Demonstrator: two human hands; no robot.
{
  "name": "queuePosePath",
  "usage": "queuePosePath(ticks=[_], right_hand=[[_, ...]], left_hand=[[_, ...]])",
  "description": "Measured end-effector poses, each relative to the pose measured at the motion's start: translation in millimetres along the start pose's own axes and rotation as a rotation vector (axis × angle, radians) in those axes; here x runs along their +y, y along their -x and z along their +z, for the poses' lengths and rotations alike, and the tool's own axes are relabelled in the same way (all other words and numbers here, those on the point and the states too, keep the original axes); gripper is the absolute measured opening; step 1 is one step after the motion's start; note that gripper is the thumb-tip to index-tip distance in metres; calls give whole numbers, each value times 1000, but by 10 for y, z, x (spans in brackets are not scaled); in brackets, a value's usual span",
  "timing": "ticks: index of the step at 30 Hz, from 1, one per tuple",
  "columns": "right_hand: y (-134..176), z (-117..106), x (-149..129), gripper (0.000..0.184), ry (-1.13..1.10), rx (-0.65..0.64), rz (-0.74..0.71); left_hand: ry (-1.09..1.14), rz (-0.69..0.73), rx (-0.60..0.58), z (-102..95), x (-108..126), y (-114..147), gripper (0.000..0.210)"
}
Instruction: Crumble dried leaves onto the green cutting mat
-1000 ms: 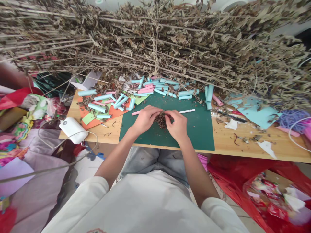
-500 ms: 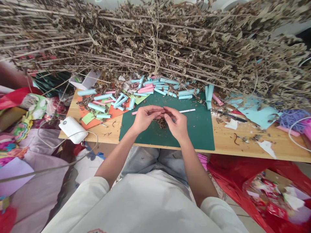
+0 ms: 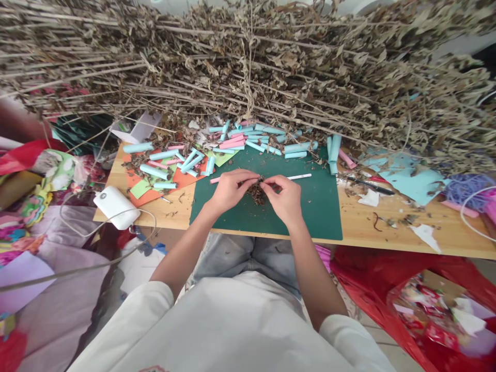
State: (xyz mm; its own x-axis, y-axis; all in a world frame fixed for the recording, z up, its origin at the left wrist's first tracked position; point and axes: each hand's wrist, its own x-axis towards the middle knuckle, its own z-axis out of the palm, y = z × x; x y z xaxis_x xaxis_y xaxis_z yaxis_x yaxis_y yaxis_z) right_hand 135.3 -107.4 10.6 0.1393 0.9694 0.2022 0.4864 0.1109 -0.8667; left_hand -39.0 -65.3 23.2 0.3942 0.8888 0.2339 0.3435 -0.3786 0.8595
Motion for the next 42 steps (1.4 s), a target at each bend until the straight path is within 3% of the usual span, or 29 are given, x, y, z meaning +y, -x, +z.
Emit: queuePosePath(ticks=[2,4,11,14,18,22,29,35,42], right_hand=[[2,-18,33,12,26,-20,-16],[11,-22,34,15,46,-38,-50],[55,123,-164,47,549,-187,-214],[23,193,-166,35,627,-235,-207],[-42,195,-57,26,491,-252,-185],[-51,107,2,23,330,-184,-163],[-4,80,4,21,415,-267,-178],[-53,26,-8,17,149,-57,-150],[-57,15,-32,13,-121,-2,5]], left_hand=[[-64,80,-40,-66,14,-5,30],[-58,71,-22,-111,25,8,36],[60,-229,309,-58,-86,201,52],[55,-278,315,-28,-107,298,51],[34,-309,308,-12,-113,391,50],[45,-315,319,5,-156,423,48],[15,-287,327,31,-141,395,44],[13,-256,332,20,-55,343,41],[80,-261,328,35,-73,308,42]])
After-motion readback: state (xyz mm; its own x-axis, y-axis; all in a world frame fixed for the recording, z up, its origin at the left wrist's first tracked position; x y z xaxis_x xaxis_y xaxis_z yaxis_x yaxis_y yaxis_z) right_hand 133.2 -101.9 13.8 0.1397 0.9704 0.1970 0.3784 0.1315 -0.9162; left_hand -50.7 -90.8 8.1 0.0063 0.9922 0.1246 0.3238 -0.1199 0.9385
